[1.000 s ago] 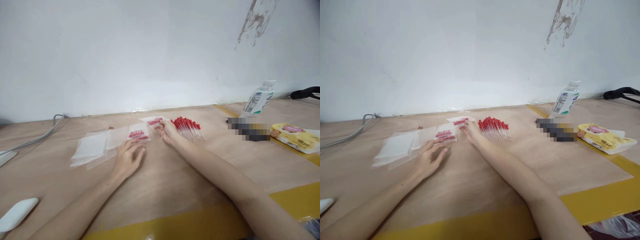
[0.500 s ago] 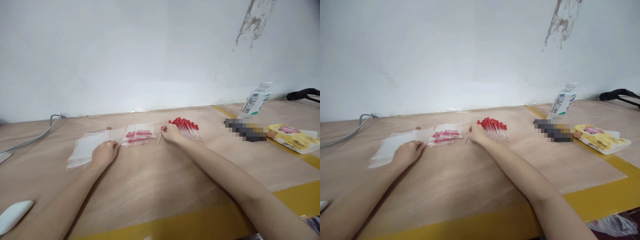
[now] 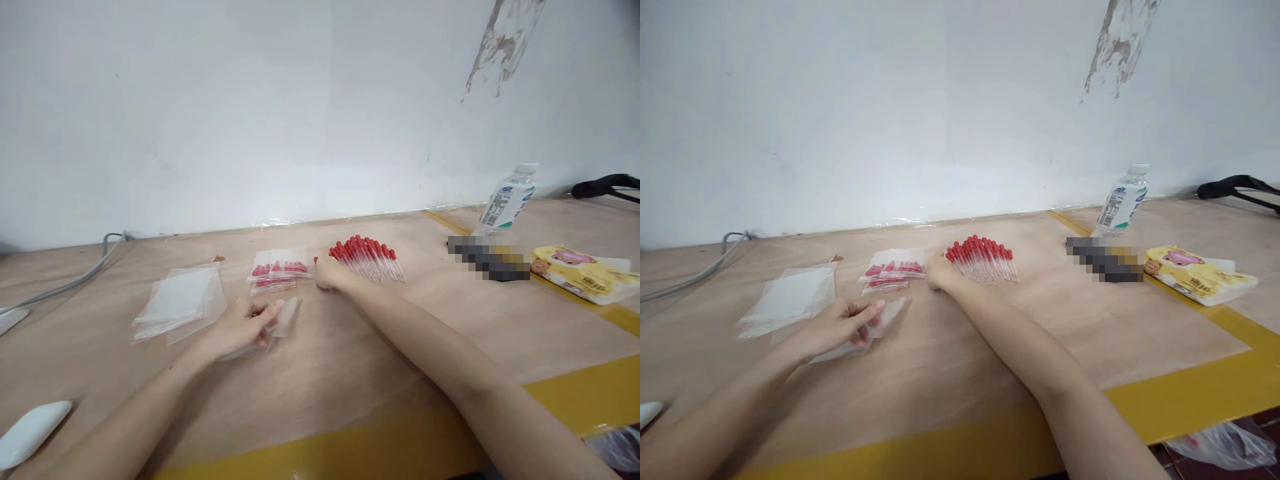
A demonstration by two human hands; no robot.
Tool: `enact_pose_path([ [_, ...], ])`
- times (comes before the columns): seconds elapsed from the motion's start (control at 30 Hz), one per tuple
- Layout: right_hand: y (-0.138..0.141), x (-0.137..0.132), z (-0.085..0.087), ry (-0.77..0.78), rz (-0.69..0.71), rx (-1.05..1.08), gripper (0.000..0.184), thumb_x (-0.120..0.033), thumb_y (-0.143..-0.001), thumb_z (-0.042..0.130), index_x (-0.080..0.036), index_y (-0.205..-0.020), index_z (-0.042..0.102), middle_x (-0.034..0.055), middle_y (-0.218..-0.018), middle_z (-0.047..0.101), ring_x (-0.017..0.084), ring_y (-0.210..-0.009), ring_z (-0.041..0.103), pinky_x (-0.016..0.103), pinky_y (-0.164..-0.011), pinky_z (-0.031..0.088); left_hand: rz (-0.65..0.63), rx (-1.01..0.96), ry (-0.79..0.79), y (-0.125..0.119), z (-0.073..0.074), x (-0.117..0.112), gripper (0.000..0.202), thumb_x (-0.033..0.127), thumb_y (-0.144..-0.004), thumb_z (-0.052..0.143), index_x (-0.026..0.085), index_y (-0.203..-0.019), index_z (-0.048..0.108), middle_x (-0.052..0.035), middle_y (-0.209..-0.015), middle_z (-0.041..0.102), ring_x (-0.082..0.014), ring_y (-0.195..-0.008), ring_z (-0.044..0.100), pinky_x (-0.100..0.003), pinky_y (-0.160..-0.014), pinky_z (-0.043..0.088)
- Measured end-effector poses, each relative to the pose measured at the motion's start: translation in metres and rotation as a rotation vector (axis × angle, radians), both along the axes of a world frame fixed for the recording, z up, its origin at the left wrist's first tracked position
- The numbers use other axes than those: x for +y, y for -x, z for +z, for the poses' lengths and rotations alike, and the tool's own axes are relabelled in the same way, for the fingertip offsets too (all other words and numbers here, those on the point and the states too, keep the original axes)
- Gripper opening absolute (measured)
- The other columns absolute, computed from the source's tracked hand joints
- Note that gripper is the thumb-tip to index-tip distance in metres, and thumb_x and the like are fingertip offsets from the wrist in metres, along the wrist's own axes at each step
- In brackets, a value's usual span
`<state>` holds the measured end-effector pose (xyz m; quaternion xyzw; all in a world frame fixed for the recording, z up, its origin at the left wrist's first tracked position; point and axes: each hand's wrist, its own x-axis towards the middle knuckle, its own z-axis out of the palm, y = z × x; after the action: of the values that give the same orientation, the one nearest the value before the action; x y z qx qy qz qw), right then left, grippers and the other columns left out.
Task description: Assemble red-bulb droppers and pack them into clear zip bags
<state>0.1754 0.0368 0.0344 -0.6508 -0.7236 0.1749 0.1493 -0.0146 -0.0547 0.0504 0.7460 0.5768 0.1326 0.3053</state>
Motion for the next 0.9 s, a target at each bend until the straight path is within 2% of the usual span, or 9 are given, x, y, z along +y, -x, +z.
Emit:
enact_pose_path([
  [0.1,-0.015,-0.015,-0.002,-0.048,-0.025,0.043,0.048,-0.015,-0.076,0.052,-0.004,-0.122,0.041,0.0238,-0.104,0.060,0.029,-0.095,0.061,0.035,-0.077,0.047,-0.161,-0.090,-0.187,-0.001,-0.009,0.002,0.043,0.052,-0.085,0.038,0.017,-0.090,0.064,-0.0069,-0.098,0.065,-0.0221,-0.089,0.062,-0.035,-0.079,0.048],
  [0.17,-0.029,-0.025,-0.006,-0.108,-0.028,0.151,0.053,-0.016,-0.079,0.047,-0.005,-0.129,0.032,0.0195,-0.100,0.061,0.025,-0.091,0.062,0.034,-0.075,0.047,-0.312,-0.012,-0.340,0.001,-0.017,0.002,0.038,0.048,-0.084,0.045,0.022,-0.108,0.061,-0.0073,-0.124,0.054,-0.0252,-0.113,0.050,-0.041,-0.094,0.041],
  [0.23,-0.045,-0.036,-0.013,-0.133,-0.021,0.442,0.060,-0.016,-0.078,0.046,-0.011,-0.133,0.023,0.0119,-0.088,0.063,0.020,-0.073,0.063,0.031,-0.066,0.049,-0.462,0.080,-0.373,0.002,-0.025,0.002,0.043,0.045,-0.085,0.048,0.028,-0.123,0.051,-0.0052,-0.140,0.039,-0.0259,-0.127,0.037,-0.044,-0.102,0.033],
  [0.3,-0.060,-0.048,-0.019,-0.005,-0.057,0.780,0.070,-0.015,-0.075,0.045,-0.015,-0.137,0.013,0.0025,-0.071,0.060,0.014,-0.052,0.057,0.027,-0.049,0.046,-0.554,0.139,-0.354,-0.001,-0.034,0.002,0.047,0.044,-0.087,0.045,0.030,-0.132,0.041,-0.0041,-0.144,0.031,-0.0251,-0.131,0.030,-0.046,-0.105,0.029],
  [0.4,-0.076,-0.065,-0.026,0.146,-0.097,1.137,0.082,-0.013,-0.067,0.048,-0.020,-0.137,0.006,-0.0062,-0.060,0.051,0.012,-0.042,0.052,0.022,-0.038,0.041,-0.575,0.165,-0.382,-0.013,-0.041,0.001,0.047,0.043,-0.090,0.040,0.030,-0.135,0.036,-0.0041,-0.145,0.029,-0.0245,-0.134,0.025,-0.048,-0.107,0.024],
  [0.47,-0.081,-0.074,-0.029,0.097,-0.076,1.224,0.085,-0.014,-0.064,0.051,-0.022,-0.135,0.007,-0.0080,-0.062,0.049,0.012,-0.042,0.054,0.023,-0.039,0.044,-0.554,0.170,-0.408,-0.023,-0.043,0.001,0.046,0.044,-0.090,0.038,0.029,-0.134,0.038,-0.0048,-0.144,0.031,-0.0243,-0.133,0.026,-0.048,-0.107,0.024],
  [0.63,-0.077,-0.081,-0.037,-0.091,-0.044,1.222,0.070,-0.025,-0.067,0.056,-0.024,-0.126,0.018,-0.0081,-0.067,0.048,0.012,-0.046,0.057,0.028,-0.044,0.052,-0.541,0.170,-0.431,-0.039,-0.042,-0.001,0.051,0.043,-0.091,0.036,0.027,-0.139,0.029,-0.0051,-0.142,0.035,-0.0236,-0.132,0.029,-0.048,-0.107,0.024],
  [0.77,-0.070,-0.082,-0.040,-0.124,-0.056,1.216,0.057,-0.031,-0.071,0.055,-0.023,-0.117,0.022,-0.0080,-0.068,0.048,0.011,-0.047,0.058,0.028,-0.047,0.053,-0.545,0.148,-0.455,-0.043,-0.044,-0.002,0.054,0.042,-0.092,0.035,0.028,-0.141,0.019,-0.0032,-0.143,0.033,-0.0226,-0.132,0.027,-0.046,-0.109,0.021],
  [0.9,-0.067,-0.083,-0.041,-0.113,-0.061,1.221,0.055,-0.030,-0.070,0.056,-0.023,-0.113,0.023,-0.0081,-0.069,0.047,0.011,-0.047,0.058,0.028,-0.047,0.053,-0.517,0.116,-0.456,-0.043,-0.046,-0.002,0.057,0.043,-0.091,0.038,0.025,-0.141,0.018,-0.0045,-0.143,0.033,-0.0234,-0.130,0.031,-0.045,-0.108,0.025],
])
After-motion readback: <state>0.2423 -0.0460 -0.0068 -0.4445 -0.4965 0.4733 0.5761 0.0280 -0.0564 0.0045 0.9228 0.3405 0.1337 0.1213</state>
